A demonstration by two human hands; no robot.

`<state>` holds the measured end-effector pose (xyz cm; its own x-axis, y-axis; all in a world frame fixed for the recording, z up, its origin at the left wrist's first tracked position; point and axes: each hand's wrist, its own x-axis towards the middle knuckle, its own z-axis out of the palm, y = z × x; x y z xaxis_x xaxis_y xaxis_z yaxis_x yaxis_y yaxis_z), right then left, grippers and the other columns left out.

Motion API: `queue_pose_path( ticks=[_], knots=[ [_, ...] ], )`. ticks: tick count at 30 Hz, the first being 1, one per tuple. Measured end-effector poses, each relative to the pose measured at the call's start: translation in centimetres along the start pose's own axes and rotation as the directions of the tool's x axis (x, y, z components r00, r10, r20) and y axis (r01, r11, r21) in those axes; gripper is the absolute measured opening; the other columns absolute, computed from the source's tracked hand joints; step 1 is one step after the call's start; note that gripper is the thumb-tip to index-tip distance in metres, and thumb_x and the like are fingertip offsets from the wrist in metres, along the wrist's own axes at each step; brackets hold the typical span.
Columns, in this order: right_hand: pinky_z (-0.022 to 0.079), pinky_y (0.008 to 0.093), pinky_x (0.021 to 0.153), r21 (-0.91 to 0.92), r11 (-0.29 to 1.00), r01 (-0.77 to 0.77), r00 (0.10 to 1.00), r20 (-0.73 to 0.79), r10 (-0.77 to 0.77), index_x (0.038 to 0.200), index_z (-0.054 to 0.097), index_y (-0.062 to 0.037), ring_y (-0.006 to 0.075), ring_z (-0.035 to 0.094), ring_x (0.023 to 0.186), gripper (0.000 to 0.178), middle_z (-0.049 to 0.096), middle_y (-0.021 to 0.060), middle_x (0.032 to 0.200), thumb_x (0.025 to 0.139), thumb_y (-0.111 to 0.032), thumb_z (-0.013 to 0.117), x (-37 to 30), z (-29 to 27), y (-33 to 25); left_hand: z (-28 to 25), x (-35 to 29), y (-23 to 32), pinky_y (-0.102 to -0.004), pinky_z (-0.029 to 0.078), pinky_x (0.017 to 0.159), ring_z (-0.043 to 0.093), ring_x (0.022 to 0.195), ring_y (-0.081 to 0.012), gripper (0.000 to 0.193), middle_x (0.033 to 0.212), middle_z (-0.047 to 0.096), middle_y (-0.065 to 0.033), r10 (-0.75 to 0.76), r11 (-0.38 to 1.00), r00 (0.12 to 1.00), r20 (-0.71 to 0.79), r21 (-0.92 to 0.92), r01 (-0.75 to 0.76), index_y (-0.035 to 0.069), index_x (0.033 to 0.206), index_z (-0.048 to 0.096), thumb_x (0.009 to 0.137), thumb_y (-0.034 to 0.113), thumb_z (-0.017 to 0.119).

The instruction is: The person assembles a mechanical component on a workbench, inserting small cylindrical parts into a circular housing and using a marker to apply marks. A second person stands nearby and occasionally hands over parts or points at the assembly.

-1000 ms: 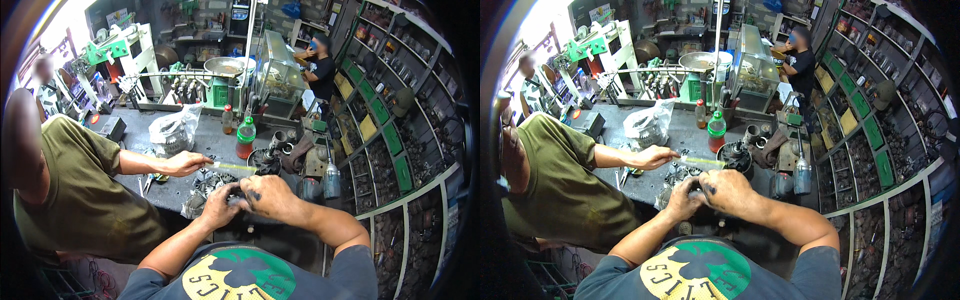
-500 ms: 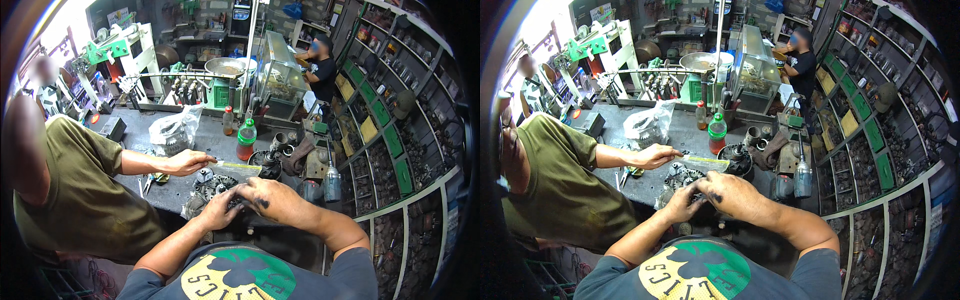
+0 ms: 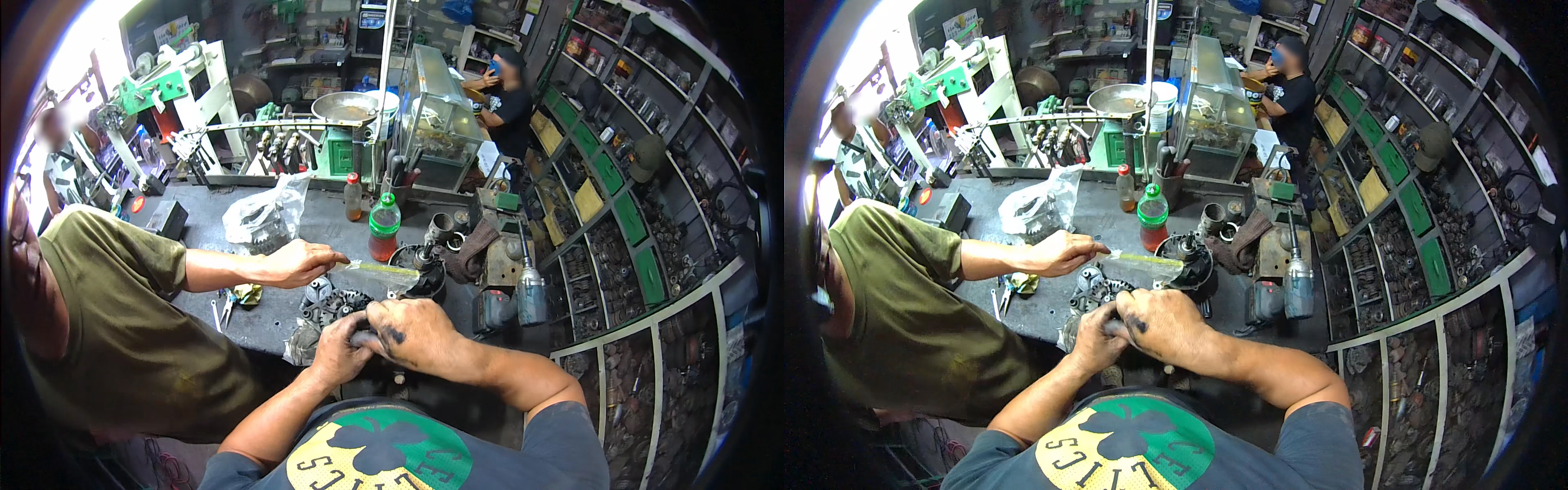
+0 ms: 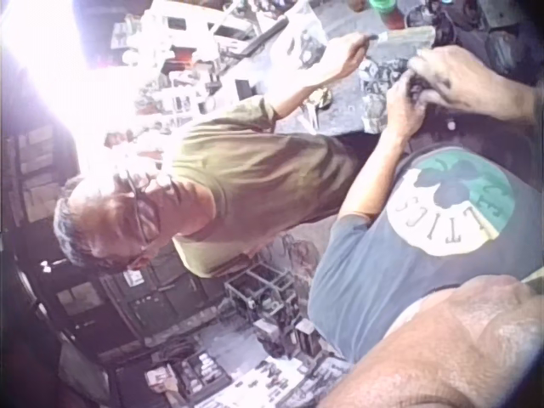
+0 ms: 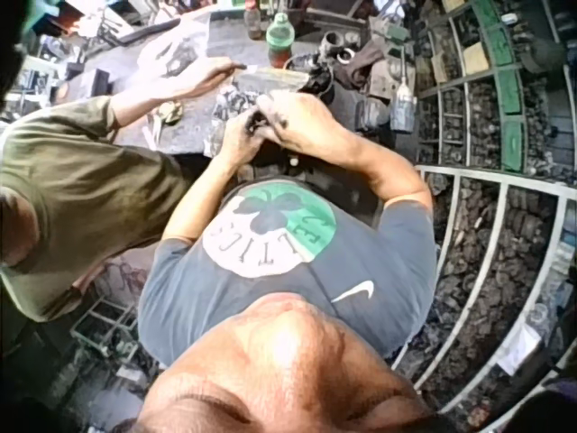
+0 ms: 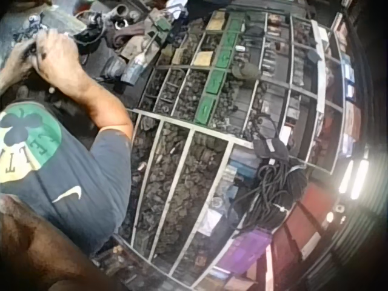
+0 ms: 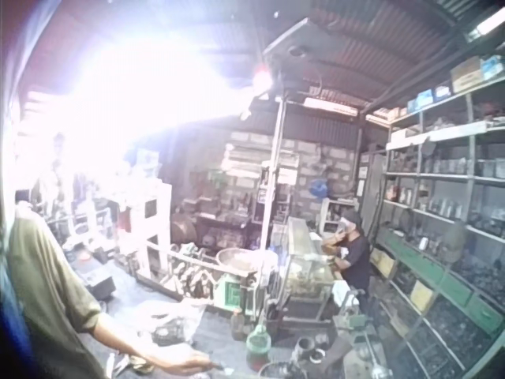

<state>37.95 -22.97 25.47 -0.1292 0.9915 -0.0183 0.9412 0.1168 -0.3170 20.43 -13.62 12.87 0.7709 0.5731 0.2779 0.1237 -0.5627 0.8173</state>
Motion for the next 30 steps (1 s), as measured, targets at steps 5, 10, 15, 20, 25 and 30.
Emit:
queue_pose_path(
  ticks=[5,10,15,20,25,30],
  knots=[
    [0.063,0.0498,0.082,0.046,0.978,0.205,0.967,-0.167,-0.195,0.113,0.064,-0.0036,0.0391,0.077,0.096,0.037,0.072,0.018,0.102,0.099,-0.036,0.076,-0.5,-0.9,0.1,-1.1,-0.8,-1.8,-0.0502,0.054,0.114,0.066,0.134,-0.0439,0.056,0.141,0.07,-0.0249,0.176,0.983,0.983,0.042,0.051,-0.178,0.0,0.14,0.063,0.088,0.006,0.083],
    [0.063,0.0499,0.08,-0.042,0.999,0.014,0.999,-0.047,-0.016,0.109,0.065,-0.0041,0.0394,0.078,0.094,0.037,0.075,0.0191,0.1,0.1,-0.038,0.076,0.0,-0.9,0.4,-4.1,0.2,-2.4,-0.0546,0.044,0.126,0.055,0.148,-0.0448,0.09,0.156,0.061,-0.0214,0.3,0.933,0.954,-0.005,0.212,-0.292,0.005,0.154,0.055,0.076,0.022,0.097],
    [0.062,0.0535,0.082,0.085,0.974,0.208,0.976,-0.083,-0.201,0.111,0.063,-0.003,0.0413,0.076,0.096,0.031,0.069,0.0209,0.107,0.098,-0.026,0.078,-1.0,-1.0,0.8,-5.5,-0.5,-4.9,-0.0594,0.04,0.126,0.044,0.153,-0.0529,0.141,0.166,0.044,-0.0324,-0.055,0.886,0.988,0.145,0.463,-0.018,0.001,0.169,0.032,0.06,0.051,0.105],
    [0.061,0.0499,0.078,0.096,0.993,0.067,0.966,-0.254,-0.041,0.096,0.066,-0.0044,0.0397,0.075,0.089,0.033,0.072,0.0204,0.098,0.096,-0.034,0.08,0.6,0.8,1.5,-4.6,0.2,-5.4,-0.0576,0.043,0.125,0.051,0.147,-0.0531,0.141,0.164,0.048,-0.0312,-0.125,0.844,0.977,0.171,0.536,0.015,0.0,0.168,0.037,0.057,0.058,0.103],
    [0.058,0.0476,0.09,0.594,0.588,0.549,0.823,-0.26,-0.505,0.114,0.079,-0.0042,0.0381,0.074,0.094,0.028,0.075,0.0169,0.093,0.093,-0.024,0.079,6.1,2.6,4.8,-5.5,0.7,-6.4,-0.0573,0.046,0.122,0.055,0.143,-0.052,0.133,0.164,0.049,-0.0302,-0.102,0.856,0.969,0.225,0.516,-0.03,0.005,0.167,0.041,0.062,0.059,0.101],
    [0.063,0.0396,0.082,0.808,0.405,0.429,0.903,-0.386,-0.187,0.12,0.077,0.001,0.0302,0.081,0.09,0.032,0.082,0.0155,0.101,0.102,-0.02,0.061,3.5,7.7,4.1,-5.2,0.7,-5.8,-0.0564,0.051,0.114,0.061,0.13,-0.0493,0.136,0.156,0.057,-0.0266,-0.115,0.852,0.979,0.171,0.524,0.008,0.004,0.165,0.044,0.055,0.059,0.102]
  ],
)
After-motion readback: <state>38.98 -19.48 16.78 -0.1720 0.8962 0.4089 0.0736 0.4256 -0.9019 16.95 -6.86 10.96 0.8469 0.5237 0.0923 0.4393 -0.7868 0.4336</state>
